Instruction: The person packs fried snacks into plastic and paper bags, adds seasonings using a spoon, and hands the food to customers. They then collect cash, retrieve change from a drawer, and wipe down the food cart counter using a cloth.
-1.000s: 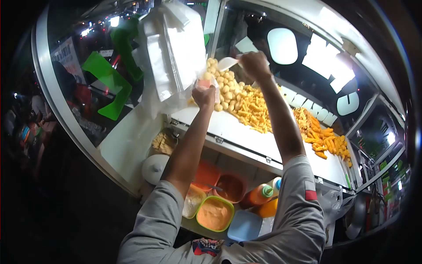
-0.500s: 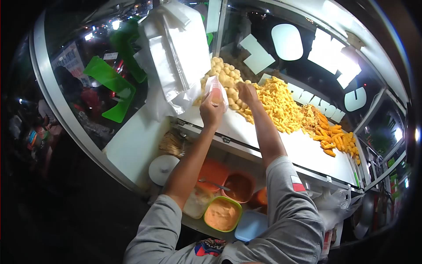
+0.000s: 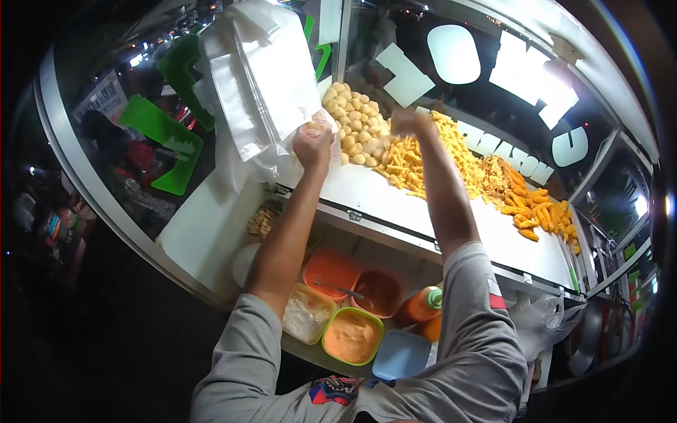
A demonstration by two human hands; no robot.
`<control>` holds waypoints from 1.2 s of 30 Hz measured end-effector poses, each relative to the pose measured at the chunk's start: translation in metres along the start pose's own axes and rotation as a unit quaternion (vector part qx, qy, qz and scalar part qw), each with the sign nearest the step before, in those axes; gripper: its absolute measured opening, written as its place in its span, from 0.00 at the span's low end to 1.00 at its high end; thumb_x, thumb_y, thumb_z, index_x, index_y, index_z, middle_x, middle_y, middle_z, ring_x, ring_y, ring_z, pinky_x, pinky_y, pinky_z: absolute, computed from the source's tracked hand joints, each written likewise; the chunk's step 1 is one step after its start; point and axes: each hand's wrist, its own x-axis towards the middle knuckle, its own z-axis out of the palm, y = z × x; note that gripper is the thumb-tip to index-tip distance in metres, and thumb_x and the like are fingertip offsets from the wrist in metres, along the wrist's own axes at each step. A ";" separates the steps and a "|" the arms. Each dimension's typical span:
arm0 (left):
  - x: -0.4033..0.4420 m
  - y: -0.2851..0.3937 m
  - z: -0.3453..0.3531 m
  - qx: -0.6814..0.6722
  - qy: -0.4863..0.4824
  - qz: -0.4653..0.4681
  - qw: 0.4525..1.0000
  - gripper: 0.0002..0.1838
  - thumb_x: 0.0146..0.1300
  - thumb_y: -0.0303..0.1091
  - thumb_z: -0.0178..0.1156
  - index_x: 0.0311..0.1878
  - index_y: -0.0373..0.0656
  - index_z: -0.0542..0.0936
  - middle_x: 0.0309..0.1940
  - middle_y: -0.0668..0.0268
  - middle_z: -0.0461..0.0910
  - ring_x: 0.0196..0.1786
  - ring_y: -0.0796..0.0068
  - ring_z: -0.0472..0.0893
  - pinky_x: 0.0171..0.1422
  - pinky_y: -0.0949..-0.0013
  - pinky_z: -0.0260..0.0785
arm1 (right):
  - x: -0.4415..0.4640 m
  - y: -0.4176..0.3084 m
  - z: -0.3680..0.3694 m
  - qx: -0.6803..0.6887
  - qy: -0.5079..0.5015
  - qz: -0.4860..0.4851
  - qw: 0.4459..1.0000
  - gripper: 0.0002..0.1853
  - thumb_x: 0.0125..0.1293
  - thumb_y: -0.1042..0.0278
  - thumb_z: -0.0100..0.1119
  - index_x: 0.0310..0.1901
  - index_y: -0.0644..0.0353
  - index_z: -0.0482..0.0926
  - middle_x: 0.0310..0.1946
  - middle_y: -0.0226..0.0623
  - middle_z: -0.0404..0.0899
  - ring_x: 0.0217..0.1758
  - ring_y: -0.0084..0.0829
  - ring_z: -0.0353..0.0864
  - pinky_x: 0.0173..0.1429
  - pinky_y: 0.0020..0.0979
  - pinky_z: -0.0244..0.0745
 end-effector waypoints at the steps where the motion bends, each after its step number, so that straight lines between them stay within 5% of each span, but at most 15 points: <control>1: 0.002 0.001 -0.010 0.009 -0.039 0.006 0.999 0.22 0.52 0.18 0.61 0.53 0.26 0.73 0.30 0.61 0.79 0.27 0.76 0.80 0.28 0.77 0.74 | 0.017 -0.001 0.043 -0.074 -0.049 -0.068 0.994 0.09 0.50 0.75 0.59 0.32 0.71 0.80 0.29 0.46 0.82 0.27 0.32 0.83 0.27 0.28 0.76; 2: 0.002 0.003 -0.017 0.043 -0.056 -0.003 0.997 0.25 0.52 0.18 0.61 0.56 0.26 0.71 0.31 0.61 0.79 0.26 0.76 0.80 0.28 0.77 0.73 | 0.016 -0.017 0.078 0.118 -0.030 0.018 0.992 0.10 0.54 0.72 0.56 0.35 0.69 0.80 0.34 0.48 0.83 0.32 0.36 0.85 0.32 0.34 0.79; 4: 0.000 0.016 -0.027 0.108 -0.085 -0.017 0.990 0.30 0.52 0.19 0.61 0.61 0.25 0.67 0.32 0.61 0.79 0.26 0.76 0.79 0.28 0.78 0.73 | 0.034 -0.040 0.142 0.023 0.184 0.006 0.983 0.11 0.58 0.70 0.52 0.36 0.68 0.80 0.37 0.52 0.82 0.35 0.45 0.84 0.37 0.42 0.78; 6: 0.001 0.017 -0.036 0.117 -0.100 -0.004 0.988 0.33 0.51 0.22 0.63 0.63 0.27 0.67 0.35 0.62 0.79 0.29 0.78 0.79 0.33 0.77 0.74 | 0.049 -0.047 0.158 0.082 0.255 -0.017 0.963 0.10 0.60 0.70 0.49 0.36 0.65 0.79 0.34 0.54 0.81 0.35 0.50 0.83 0.39 0.46 0.76; 8: 0.010 -0.008 -0.046 0.178 -0.095 0.077 0.976 0.33 0.50 0.23 0.65 0.61 0.27 0.69 0.37 0.62 0.80 0.32 0.79 0.79 0.37 0.76 0.74 | 0.055 -0.051 0.154 0.123 0.310 -0.051 0.941 0.09 0.60 0.71 0.48 0.36 0.62 0.79 0.32 0.54 0.80 0.35 0.53 0.81 0.40 0.48 0.74; 12: 0.009 0.013 -0.032 0.233 -0.117 0.030 0.965 0.33 0.47 0.25 0.65 0.60 0.29 0.71 0.41 0.61 0.81 0.33 0.79 0.80 0.38 0.75 0.74 | 0.052 -0.039 0.073 0.096 0.413 -0.130 0.896 0.07 0.61 0.70 0.50 0.33 0.58 0.78 0.26 0.51 0.79 0.32 0.52 0.80 0.37 0.48 0.73; 17: 0.040 -0.061 0.013 0.167 0.051 0.063 0.983 0.23 0.46 0.23 0.64 0.50 0.32 0.78 0.33 0.63 0.80 0.30 0.76 0.80 0.34 0.72 0.75 | 0.018 -0.054 -0.025 -0.167 0.432 -0.261 0.847 0.07 0.61 0.67 0.53 0.32 0.55 0.80 0.30 0.42 0.82 0.36 0.44 0.82 0.39 0.46 0.73; 20: 0.018 -0.038 0.008 0.101 0.062 0.111 0.987 0.19 0.49 0.19 0.62 0.47 0.31 0.76 0.35 0.61 0.79 0.30 0.74 0.81 0.33 0.71 0.75 | -0.022 -0.054 -0.042 -0.189 0.368 -0.084 0.906 0.07 0.61 0.68 0.53 0.29 0.50 0.82 0.31 0.36 0.83 0.39 0.38 0.83 0.40 0.39 0.75; 21: 0.009 -0.033 0.000 0.085 0.045 0.128 0.987 0.20 0.49 0.19 0.61 0.49 0.30 0.75 0.36 0.61 0.79 0.30 0.74 0.81 0.33 0.72 0.75 | -0.015 -0.040 -0.029 -0.066 0.315 -0.024 0.946 0.08 0.57 0.70 0.53 0.32 0.52 0.83 0.33 0.38 0.84 0.40 0.36 0.83 0.40 0.37 0.75; 23: -0.018 -0.009 -0.014 0.147 0.047 0.136 0.979 0.24 0.51 0.20 0.62 0.54 0.27 0.73 0.38 0.59 0.79 0.31 0.75 0.81 0.32 0.74 0.74 | 0.011 -0.013 0.014 -0.140 -0.038 -0.031 0.989 0.11 0.53 0.69 0.52 0.35 0.55 0.83 0.36 0.39 0.84 0.42 0.35 0.83 0.40 0.38 0.76; 24: -0.034 0.009 -0.020 0.159 0.006 0.063 0.985 0.26 0.51 0.20 0.62 0.56 0.25 0.72 0.40 0.57 0.79 0.32 0.76 0.81 0.32 0.75 0.74 | 0.011 -0.018 0.050 -0.105 -0.058 -0.004 0.993 0.13 0.50 0.68 0.52 0.36 0.59 0.83 0.38 0.40 0.84 0.42 0.35 0.84 0.44 0.38 0.77; 26: -0.045 -0.009 -0.027 0.148 0.025 0.130 0.980 0.26 0.51 0.20 0.62 0.56 0.24 0.72 0.43 0.57 0.79 0.32 0.77 0.81 0.31 0.76 0.75 | 0.027 -0.029 0.124 -0.016 0.151 0.032 0.988 0.11 0.53 0.69 0.54 0.35 0.62 0.83 0.40 0.46 0.84 0.43 0.42 0.84 0.44 0.40 0.79; 28: -0.045 -0.015 -0.036 0.132 -0.046 0.062 0.988 0.26 0.52 0.23 0.62 0.57 0.32 0.75 0.45 0.53 0.80 0.35 0.72 0.83 0.34 0.72 0.76 | 0.036 -0.037 0.153 0.010 0.238 -0.004 0.971 0.08 0.53 0.72 0.53 0.34 0.63 0.79 0.34 0.51 0.82 0.40 0.48 0.83 0.43 0.44 0.77; 32: -0.042 -0.015 -0.038 0.157 -0.130 -0.086 0.975 0.23 0.52 0.27 0.62 0.55 0.38 0.78 0.41 0.53 0.83 0.38 0.65 0.84 0.39 0.68 0.77 | 0.036 -0.019 0.154 0.046 0.290 -0.032 0.955 0.06 0.58 0.70 0.52 0.33 0.59 0.79 0.30 0.51 0.81 0.35 0.49 0.81 0.37 0.45 0.74; 36: -0.020 -0.036 -0.001 0.237 -0.077 0.004 0.968 0.23 0.51 0.28 0.64 0.53 0.37 0.79 0.36 0.56 0.82 0.33 0.66 0.82 0.36 0.67 0.75 | 0.050 0.011 0.114 -0.002 0.350 -0.080 0.933 0.06 0.61 0.68 0.51 0.34 0.55 0.78 0.28 0.49 0.80 0.32 0.49 0.81 0.36 0.47 0.72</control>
